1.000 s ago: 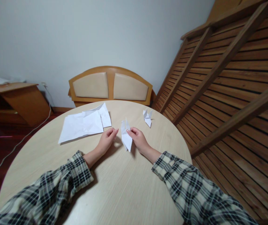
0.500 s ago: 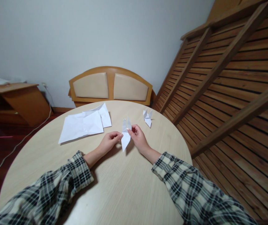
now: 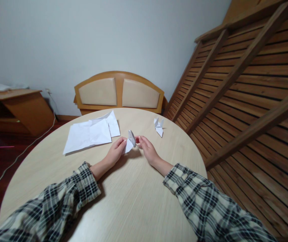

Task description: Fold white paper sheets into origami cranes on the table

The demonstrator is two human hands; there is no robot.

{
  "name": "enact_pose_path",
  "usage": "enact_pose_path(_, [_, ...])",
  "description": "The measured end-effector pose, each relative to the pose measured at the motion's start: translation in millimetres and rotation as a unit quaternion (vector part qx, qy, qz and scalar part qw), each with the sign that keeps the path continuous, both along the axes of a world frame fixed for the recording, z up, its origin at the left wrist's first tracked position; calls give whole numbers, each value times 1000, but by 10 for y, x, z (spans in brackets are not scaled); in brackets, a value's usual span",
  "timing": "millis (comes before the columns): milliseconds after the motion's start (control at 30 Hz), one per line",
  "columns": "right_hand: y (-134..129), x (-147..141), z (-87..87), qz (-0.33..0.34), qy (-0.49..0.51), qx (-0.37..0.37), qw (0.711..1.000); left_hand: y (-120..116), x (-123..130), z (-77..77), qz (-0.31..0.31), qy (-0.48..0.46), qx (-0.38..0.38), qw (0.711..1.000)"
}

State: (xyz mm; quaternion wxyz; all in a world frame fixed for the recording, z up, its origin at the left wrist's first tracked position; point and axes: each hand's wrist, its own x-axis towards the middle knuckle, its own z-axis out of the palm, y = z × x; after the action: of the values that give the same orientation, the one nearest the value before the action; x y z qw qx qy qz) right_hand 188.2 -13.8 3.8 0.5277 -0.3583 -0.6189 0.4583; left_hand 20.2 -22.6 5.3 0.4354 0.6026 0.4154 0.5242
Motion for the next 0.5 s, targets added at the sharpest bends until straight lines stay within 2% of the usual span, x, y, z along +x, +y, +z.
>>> enact_pose_path(200, [82,-5,-105,-2,-38,33,999,17,-25,-32,-22,37,22,999])
enact_pose_path(500, [33,6,-20,1,-78,22,997,71,-55,-88,-25,105,85,991])
